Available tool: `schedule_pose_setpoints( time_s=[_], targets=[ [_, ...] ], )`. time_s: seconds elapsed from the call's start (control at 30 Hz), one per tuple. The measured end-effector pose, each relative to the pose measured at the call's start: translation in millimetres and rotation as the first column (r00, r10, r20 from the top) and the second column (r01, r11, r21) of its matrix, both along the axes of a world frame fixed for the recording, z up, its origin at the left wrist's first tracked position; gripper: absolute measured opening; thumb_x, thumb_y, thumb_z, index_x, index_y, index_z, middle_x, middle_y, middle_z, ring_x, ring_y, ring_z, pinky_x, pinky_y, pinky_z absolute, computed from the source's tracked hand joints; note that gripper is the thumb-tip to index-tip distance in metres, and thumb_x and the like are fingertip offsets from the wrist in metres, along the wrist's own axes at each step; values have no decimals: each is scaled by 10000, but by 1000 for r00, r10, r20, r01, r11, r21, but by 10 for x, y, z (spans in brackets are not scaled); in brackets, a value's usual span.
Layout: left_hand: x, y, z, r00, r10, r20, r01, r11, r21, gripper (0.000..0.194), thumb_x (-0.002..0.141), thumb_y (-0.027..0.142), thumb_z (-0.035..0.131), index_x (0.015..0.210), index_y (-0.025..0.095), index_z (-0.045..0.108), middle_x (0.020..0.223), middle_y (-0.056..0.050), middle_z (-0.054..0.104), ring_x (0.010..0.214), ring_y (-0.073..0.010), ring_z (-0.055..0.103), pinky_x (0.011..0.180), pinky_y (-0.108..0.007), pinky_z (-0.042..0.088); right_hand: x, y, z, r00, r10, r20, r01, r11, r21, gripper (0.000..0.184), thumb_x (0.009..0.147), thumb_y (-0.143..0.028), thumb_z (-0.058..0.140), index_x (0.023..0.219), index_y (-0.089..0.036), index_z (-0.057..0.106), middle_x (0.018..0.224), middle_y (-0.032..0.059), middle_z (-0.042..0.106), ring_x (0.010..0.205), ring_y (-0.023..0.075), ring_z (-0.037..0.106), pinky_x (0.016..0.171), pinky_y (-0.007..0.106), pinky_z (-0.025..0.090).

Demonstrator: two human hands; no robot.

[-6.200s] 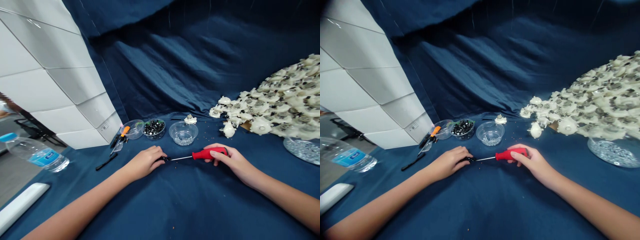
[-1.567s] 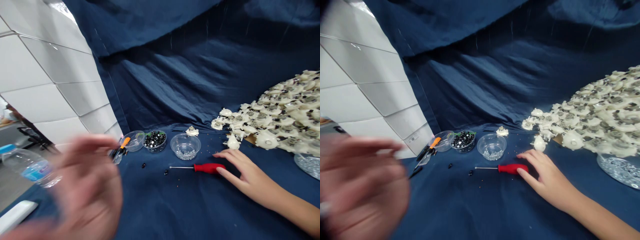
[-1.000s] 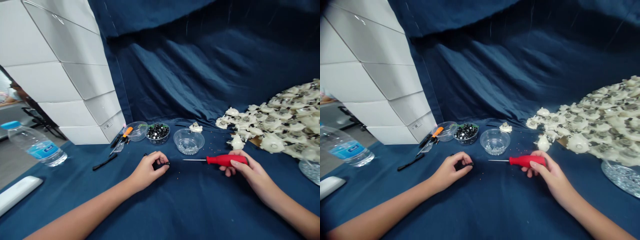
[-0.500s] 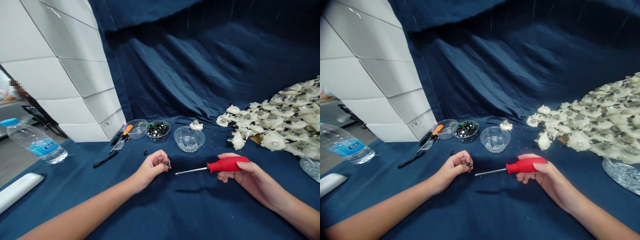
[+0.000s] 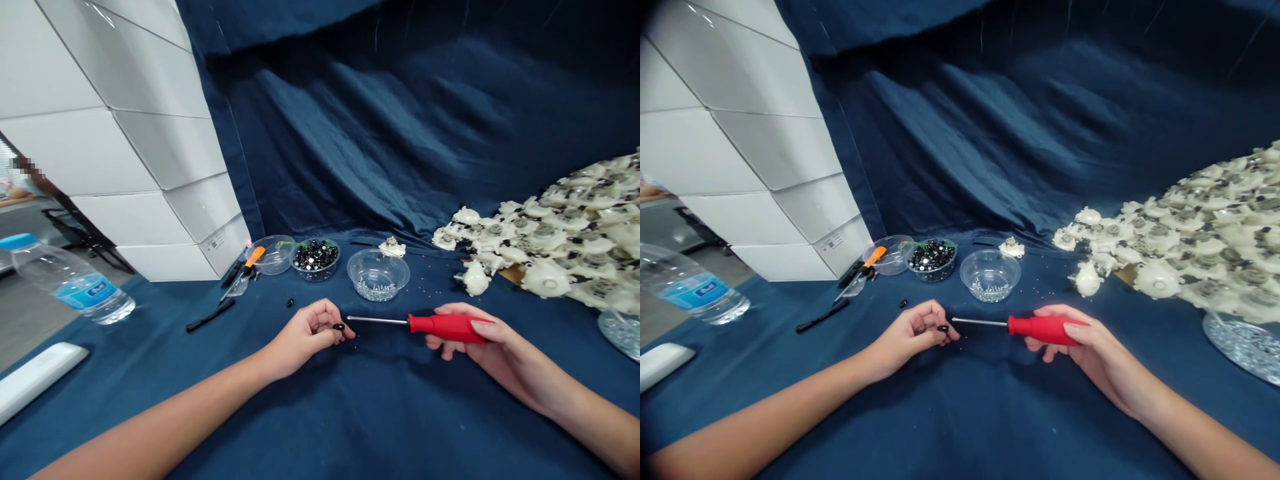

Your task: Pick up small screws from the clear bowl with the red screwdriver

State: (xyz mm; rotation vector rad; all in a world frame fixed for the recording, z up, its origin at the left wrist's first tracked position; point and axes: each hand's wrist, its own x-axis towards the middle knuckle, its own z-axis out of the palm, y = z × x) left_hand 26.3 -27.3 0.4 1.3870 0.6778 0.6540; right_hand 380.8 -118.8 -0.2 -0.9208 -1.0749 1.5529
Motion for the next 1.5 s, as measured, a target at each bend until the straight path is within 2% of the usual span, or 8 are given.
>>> schedule_pose_setpoints(
  time_s=[0.2,0.37,0.57,0.7,0.9,1.3,1.43,1.5],
  targets=[
    [21,21,18,999,48,23,-49,998,35,349,959,407,843,1003,198,568,1109,-102,802,1019,-201,717,823,-306,546,1,27,-49,999,27,28,-27,1000,11,418,1060,-452,581,1367,-235,763,1217,158,843,1050,313,762,850,420,580],
    [14,39,43,996,92,3,-92,993,69,311,953,419,850,1026,177,669,1046,-38,718,910,-152,653,830,-298,559,2,34,-57,998,31,47,-32,999,20,429,1086,-441,535,1399,-234,744,1257,159,830,1088,309,747,857,417,581],
    [3,42,61,996,88,-32,-87,996,19,410,957,435,844,1254,171,745,1115,-87,774,964,-193,697,839,-325,563,-1,30,-20,998,38,54,-39,999,28,431,1067,-464,558,1373,-239,762,1258,154,825,1102,321,732,865,422,586],
    [4,36,76,996,80,-40,-79,997,19,369,1005,482,781,1156,145,784,999,-85,788,871,-179,696,824,-320,562,2,28,-16,998,41,43,-42,999,23,427,1050,-468,585,1347,-232,783,1228,153,835,1056,309,740,861,408,586],
    [-2,28,78,998,59,-19,-60,998,-13,344,1009,460,789,1132,146,722,1124,-128,824,883,-174,715,825,-322,566,-5,26,11,995,54,81,-56,998,33,436,1058,-481,575,1358,-236,775,1254,151,824,1088,323,728,868,423,582],
    [3,20,89,996,81,-21,-82,996,-31,372,1005,455,791,1205,147,730,1108,-131,830,870,-180,715,810,-325,561,12,34,-28,995,36,94,-38,999,21,433,1052,-466,556,1362,-240,757,1265,152,817,1127,337,718,884,447,578],
    [-16,33,25,995,81,-53,-80,997,20,383,1009,495,766,1187,158,734,1078,-122,818,890,-203,716,799,-339,562,18,30,-64,991,-1,136,-4,999,36,447,1034,-499,581,1347,-232,759,1228,153,827,1058,328,721,861,437,574],
    [-10,36,27,985,107,-136,-89,987,132,370,1014,513,746,1169,177,744,1097,-120,808,961,-234,720,812,-352,556,32,35,-94,979,-56,196,45,997,60,453,1006,-513,631,1337,-235,765,1180,141,840,991,323,718,867,439,564]
  ],
)
